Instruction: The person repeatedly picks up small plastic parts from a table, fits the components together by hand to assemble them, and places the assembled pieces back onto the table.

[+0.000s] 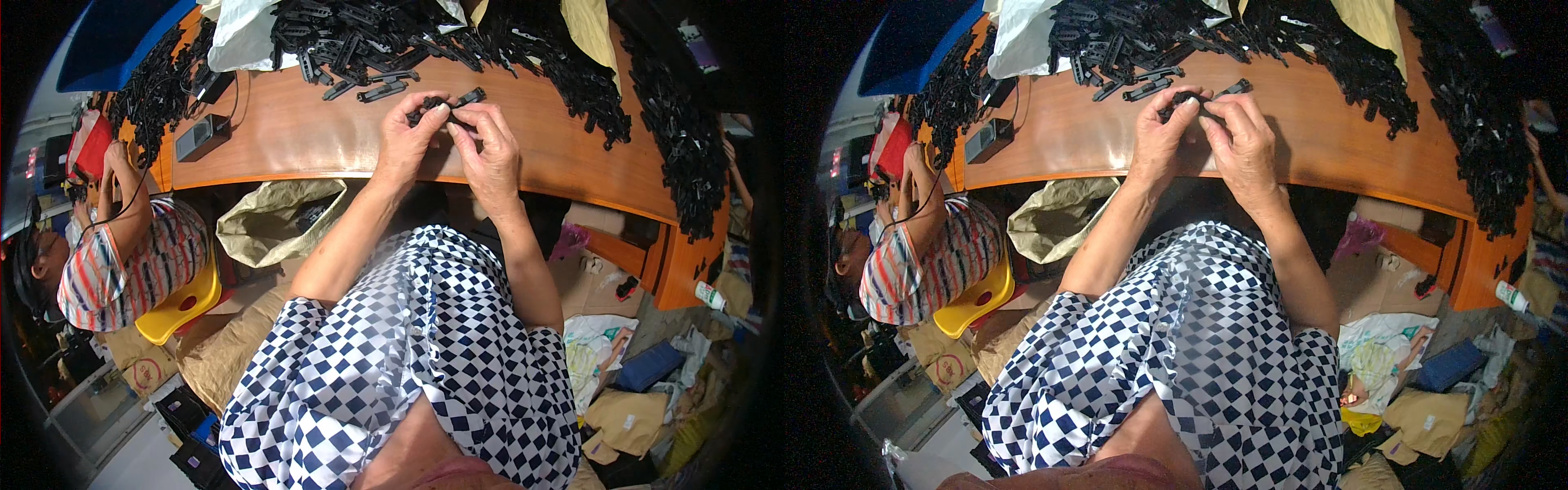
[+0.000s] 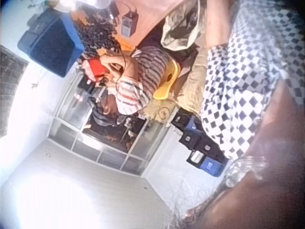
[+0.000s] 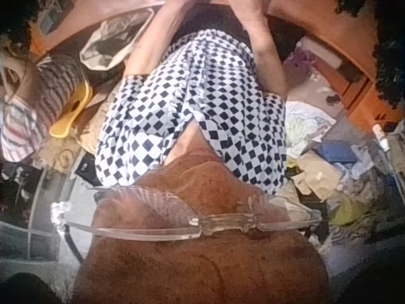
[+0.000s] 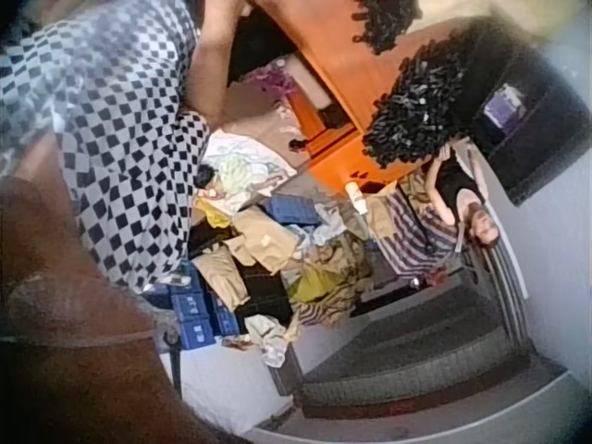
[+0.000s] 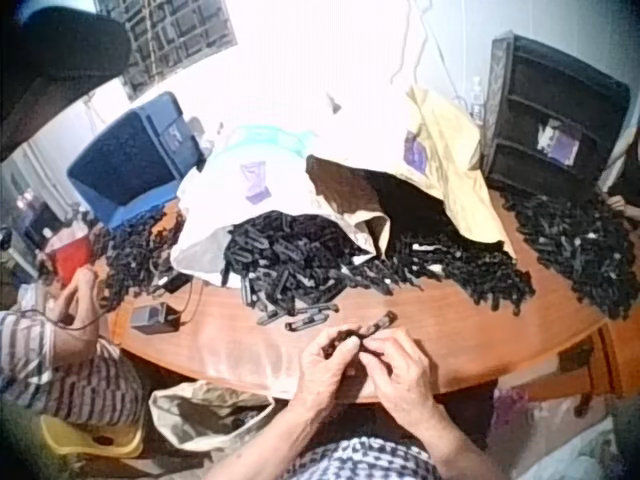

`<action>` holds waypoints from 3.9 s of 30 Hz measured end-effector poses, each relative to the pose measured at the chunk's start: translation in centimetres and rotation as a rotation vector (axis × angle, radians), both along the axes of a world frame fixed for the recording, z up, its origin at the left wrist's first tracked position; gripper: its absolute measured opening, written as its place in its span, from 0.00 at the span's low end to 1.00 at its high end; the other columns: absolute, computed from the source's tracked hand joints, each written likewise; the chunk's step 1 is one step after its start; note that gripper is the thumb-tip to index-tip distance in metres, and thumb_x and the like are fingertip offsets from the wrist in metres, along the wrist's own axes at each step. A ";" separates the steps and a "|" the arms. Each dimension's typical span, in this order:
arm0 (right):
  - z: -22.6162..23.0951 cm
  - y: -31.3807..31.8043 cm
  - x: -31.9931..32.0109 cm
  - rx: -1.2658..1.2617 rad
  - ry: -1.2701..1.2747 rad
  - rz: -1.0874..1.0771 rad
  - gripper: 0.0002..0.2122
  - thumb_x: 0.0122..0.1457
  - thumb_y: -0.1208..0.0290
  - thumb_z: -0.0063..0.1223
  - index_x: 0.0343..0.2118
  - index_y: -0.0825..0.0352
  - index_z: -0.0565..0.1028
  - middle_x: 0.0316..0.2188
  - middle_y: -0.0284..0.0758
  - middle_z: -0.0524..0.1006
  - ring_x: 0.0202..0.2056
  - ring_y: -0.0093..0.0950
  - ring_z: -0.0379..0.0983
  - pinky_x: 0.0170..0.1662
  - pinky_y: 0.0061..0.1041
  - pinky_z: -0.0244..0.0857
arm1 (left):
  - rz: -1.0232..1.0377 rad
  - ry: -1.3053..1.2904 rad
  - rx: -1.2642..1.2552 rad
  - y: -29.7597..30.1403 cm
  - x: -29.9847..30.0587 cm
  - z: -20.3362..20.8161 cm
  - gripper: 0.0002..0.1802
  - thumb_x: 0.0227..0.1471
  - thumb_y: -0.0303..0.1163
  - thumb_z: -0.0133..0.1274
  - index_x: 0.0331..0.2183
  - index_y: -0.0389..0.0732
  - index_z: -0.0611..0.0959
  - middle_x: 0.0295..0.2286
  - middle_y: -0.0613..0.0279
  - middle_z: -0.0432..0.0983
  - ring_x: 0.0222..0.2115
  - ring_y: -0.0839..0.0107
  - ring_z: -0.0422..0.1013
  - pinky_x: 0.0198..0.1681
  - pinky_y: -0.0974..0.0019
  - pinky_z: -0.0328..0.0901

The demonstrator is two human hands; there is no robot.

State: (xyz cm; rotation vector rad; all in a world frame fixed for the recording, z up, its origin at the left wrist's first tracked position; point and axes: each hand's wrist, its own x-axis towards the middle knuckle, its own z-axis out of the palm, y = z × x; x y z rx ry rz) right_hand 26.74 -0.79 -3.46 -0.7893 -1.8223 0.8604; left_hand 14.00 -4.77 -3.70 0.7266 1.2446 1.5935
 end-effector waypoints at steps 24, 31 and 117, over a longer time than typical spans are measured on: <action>-0.5 0.2 0.0 -0.506 -0.005 0.221 0.13 0.54 0.65 0.57 0.35 0.70 0.72 0.23 0.37 0.74 0.24 0.25 0.71 0.26 0.24 0.65 | -0.092 -0.019 0.114 -1.0 -1.3 0.9 0.09 0.50 0.23 0.54 0.37 0.35 0.79 0.35 0.59 0.77 0.37 0.73 0.72 0.43 0.69 0.67; 0.0 -0.1 -0.2 -0.265 -0.102 0.052 0.12 0.53 0.66 0.59 0.34 0.69 0.72 0.26 0.40 0.75 0.25 0.31 0.73 0.28 0.27 0.66 | -0.158 -0.057 0.063 -0.5 -1.2 0.8 0.23 0.50 0.32 0.57 0.47 0.34 0.73 0.40 0.53 0.76 0.36 0.71 0.73 0.42 0.70 0.68; -1.1 5.9 0.4 -0.851 0.474 0.520 0.12 0.59 0.78 0.49 0.45 0.74 0.68 0.33 0.37 0.76 0.31 0.22 0.72 0.34 0.17 0.67 | -0.131 -0.035 0.001 1.5 -3.3 -1.3 0.21 0.44 0.18 0.58 0.41 0.38 0.69 0.32 0.63 0.74 0.30 0.74 0.74 0.36 0.75 0.70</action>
